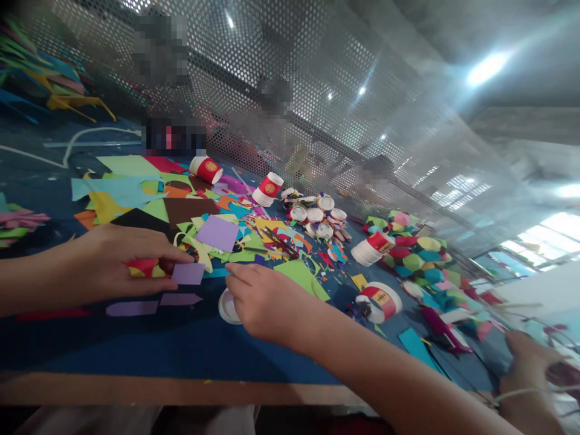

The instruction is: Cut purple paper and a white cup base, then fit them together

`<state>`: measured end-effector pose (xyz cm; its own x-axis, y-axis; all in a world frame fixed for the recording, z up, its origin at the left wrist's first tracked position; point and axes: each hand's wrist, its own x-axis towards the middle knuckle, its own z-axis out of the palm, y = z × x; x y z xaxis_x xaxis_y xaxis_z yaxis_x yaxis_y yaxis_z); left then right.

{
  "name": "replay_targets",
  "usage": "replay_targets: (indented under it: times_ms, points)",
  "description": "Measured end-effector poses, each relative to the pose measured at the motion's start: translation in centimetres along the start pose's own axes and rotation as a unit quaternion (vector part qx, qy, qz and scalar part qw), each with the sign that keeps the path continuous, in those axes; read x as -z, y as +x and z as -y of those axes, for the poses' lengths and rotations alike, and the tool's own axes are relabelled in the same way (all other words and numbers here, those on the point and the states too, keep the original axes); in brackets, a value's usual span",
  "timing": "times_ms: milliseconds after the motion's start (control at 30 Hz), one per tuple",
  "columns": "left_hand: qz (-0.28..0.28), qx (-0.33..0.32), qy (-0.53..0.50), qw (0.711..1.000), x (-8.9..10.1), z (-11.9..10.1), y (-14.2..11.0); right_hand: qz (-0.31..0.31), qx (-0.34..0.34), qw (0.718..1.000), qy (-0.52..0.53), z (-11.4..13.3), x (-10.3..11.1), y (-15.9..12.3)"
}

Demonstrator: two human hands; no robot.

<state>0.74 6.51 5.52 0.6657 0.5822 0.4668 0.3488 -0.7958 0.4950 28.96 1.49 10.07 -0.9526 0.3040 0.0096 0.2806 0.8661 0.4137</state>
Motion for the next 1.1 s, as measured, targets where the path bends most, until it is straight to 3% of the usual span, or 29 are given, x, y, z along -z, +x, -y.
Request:
replay_targets:
  times_ms: [67,133,267,467,633,733,867,1000,1100]
  points:
    - [0.001,0.007,-0.001,1.000,0.0,0.0,0.0,0.002,-0.046,0.999,0.029,-0.5,1.2,-0.3]
    - [0.003,0.017,0.000,1.000,-0.1,0.0,0.0,0.051,-0.139,0.985,0.093,-1.3,2.7,-0.9]
    - [-0.003,0.037,-0.010,0.999,0.0,-0.1,0.0,0.190,-0.327,0.910,0.172,-3.6,3.7,-3.0]
    - [-0.062,-0.002,-0.004,0.998,-0.2,0.0,-0.3,0.138,-0.471,0.859,0.144,-8.0,-0.2,-4.9]
    - [-0.160,-0.015,0.011,0.987,-0.5,-0.3,-0.7,0.118,-0.546,0.802,0.212,-9.2,-4.4,-3.9]
    - [-0.190,0.021,-0.024,0.981,-0.4,-0.7,-0.5,0.056,-0.597,0.762,0.244,-9.2,-5.9,-3.7]
    - [-0.185,0.163,-0.237,0.940,-0.4,-1.0,0.4,-0.103,-0.638,0.702,0.299,-8.5,-5.7,-3.2]
    - [-0.181,0.222,-0.348,0.893,-0.5,-1.0,1.9,-0.257,-0.592,0.625,0.440,-4.8,-3.2,-0.1]
    - [-0.176,0.241,-0.405,0.864,-0.4,-1.3,3.2,-0.293,-0.539,0.569,0.548,-0.9,-1.5,2.7]
